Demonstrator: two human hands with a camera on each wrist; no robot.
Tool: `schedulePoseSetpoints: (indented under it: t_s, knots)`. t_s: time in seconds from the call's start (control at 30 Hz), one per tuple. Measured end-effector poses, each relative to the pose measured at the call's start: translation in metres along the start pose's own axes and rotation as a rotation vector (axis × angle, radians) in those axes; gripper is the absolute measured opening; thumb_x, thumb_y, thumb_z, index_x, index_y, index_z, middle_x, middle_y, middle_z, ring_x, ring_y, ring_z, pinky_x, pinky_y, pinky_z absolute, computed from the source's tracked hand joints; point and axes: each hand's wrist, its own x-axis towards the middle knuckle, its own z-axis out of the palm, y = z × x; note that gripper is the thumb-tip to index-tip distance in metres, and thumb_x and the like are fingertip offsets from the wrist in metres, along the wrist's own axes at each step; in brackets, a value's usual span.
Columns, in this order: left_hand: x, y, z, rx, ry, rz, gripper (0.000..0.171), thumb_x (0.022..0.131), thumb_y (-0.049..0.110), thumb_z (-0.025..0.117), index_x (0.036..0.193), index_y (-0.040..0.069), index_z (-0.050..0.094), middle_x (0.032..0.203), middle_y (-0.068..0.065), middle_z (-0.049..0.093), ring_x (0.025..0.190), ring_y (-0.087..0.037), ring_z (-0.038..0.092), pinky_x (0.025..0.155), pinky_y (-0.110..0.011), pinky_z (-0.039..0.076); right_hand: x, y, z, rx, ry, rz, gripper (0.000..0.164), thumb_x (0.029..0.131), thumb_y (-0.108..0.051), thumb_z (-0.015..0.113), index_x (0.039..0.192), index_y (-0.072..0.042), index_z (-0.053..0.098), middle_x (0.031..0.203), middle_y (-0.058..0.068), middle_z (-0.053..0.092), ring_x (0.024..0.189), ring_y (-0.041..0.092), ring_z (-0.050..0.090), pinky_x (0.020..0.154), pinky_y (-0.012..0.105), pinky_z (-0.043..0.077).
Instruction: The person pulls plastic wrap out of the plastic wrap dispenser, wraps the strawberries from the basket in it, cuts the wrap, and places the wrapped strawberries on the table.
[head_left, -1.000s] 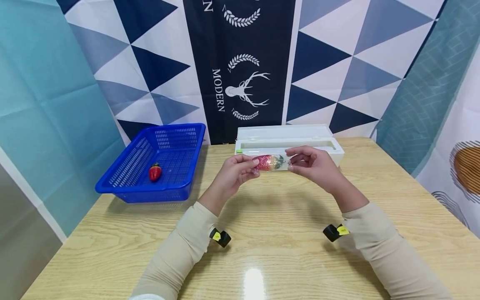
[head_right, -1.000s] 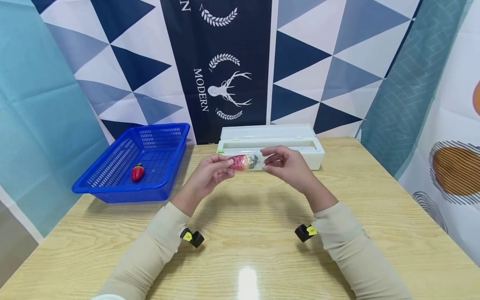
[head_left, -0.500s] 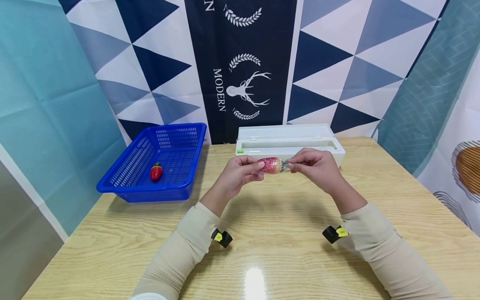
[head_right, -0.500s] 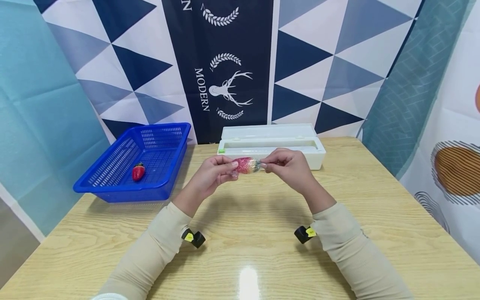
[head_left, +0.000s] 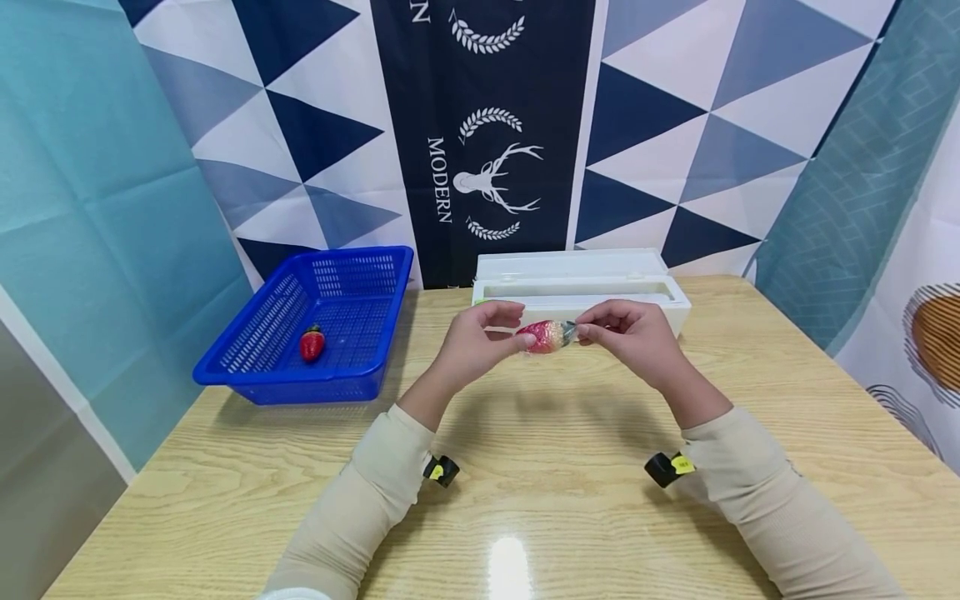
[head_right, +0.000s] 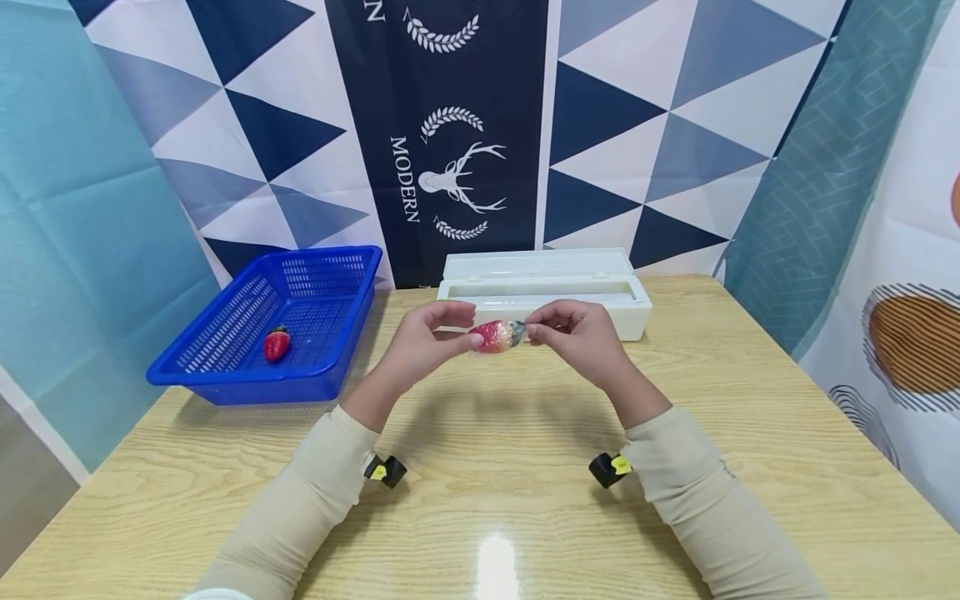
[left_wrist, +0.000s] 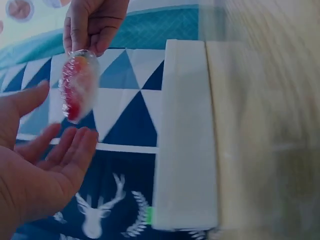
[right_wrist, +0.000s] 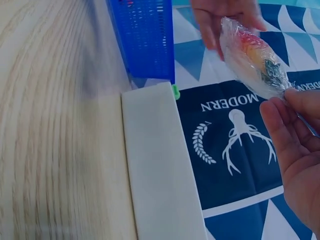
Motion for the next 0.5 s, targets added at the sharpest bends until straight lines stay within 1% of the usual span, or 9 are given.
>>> schedulePoseSetpoints:
  t_s: [0.07, 0.13, 0.17, 0.23, 0.33, 0.37, 0.5]
  knots:
    - [-0.001, 0.006, 0.002, 0.165, -0.027, 0.089, 0.051, 0.081, 0.024, 0.082, 0.126, 0.009, 0.063, 0.123, -0.004, 0.063, 0.112, -0.022, 0.06, 0.091, -0.031, 0.051, 0.001, 0.0, 0.001, -0.002, -0.014, 0.01, 0.017, 0.089, -0.008, 0.071, 0.101, 0.004, 0.071, 0.092, 0.017, 0.07, 0.077, 0.017, 0.07, 0.073, 0.023, 0.056]
    - [-0.001, 0.012, 0.005, 0.322, -0.058, 0.154, 0.056, 0.079, 0.026, 0.083, 0.128, 0.01, 0.062, 0.125, -0.004, 0.061, 0.112, -0.022, 0.058, 0.091, -0.029, 0.051, 0.002, 0.0, 0.001, -0.004, -0.028, 0.011, 0.017, 0.089, -0.009, 0.071, 0.102, 0.003, 0.071, 0.093, 0.018, 0.07, 0.078, 0.016, 0.07, 0.074, 0.024, 0.056]
    - [0.0, 0.015, 0.006, 0.394, -0.068, 0.182, 0.056, 0.078, 0.026, 0.083, 0.127, 0.009, 0.062, 0.124, -0.004, 0.062, 0.109, -0.02, 0.058, 0.09, -0.028, 0.051, 0.002, 0.0, 0.002, -0.008, -0.034, 0.011, 0.017, 0.089, -0.009, 0.071, 0.102, 0.003, 0.07, 0.093, 0.018, 0.07, 0.078, 0.016, 0.07, 0.074, 0.024, 0.056]
    - [0.001, 0.02, 0.008, 0.502, -0.082, 0.21, 0.054, 0.078, 0.026, 0.083, 0.126, 0.01, 0.064, 0.121, -0.004, 0.063, 0.104, -0.017, 0.058, 0.086, -0.024, 0.051, 0.004, -0.001, 0.002, -0.021, -0.042, 0.014, 0.017, 0.089, -0.009, 0.071, 0.102, 0.003, 0.07, 0.093, 0.017, 0.07, 0.078, 0.016, 0.069, 0.073, 0.024, 0.056]
    - [0.002, 0.024, 0.01, 0.592, -0.089, 0.225, 0.048, 0.08, 0.025, 0.082, 0.122, 0.01, 0.066, 0.116, -0.003, 0.066, 0.1, -0.015, 0.059, 0.082, -0.022, 0.051, 0.005, -0.002, 0.001, -0.042, -0.059, 0.029, 0.017, 0.09, -0.01, 0.071, 0.102, 0.002, 0.07, 0.093, 0.016, 0.069, 0.079, 0.017, 0.069, 0.073, 0.024, 0.056]
    - [0.003, 0.025, 0.01, 0.613, -0.088, 0.228, 0.046, 0.08, 0.025, 0.081, 0.121, 0.01, 0.067, 0.114, -0.003, 0.067, 0.099, -0.014, 0.059, 0.082, -0.022, 0.051, 0.005, -0.002, 0.001, -0.049, -0.068, 0.037, 0.018, 0.09, -0.011, 0.07, 0.103, 0.001, 0.07, 0.093, 0.016, 0.069, 0.08, 0.02, 0.069, 0.073, 0.024, 0.056]
    - [0.003, 0.028, 0.012, 0.685, -0.098, 0.212, 0.043, 0.081, 0.027, 0.081, 0.12, 0.013, 0.068, 0.11, 0.0, 0.068, 0.094, -0.013, 0.059, 0.08, -0.022, 0.051, 0.004, -0.001, -0.002, -0.101, -0.105, 0.046, 0.018, 0.091, -0.012, 0.069, 0.106, -0.001, 0.069, 0.094, 0.014, 0.068, 0.079, 0.022, 0.068, 0.072, 0.026, 0.057]
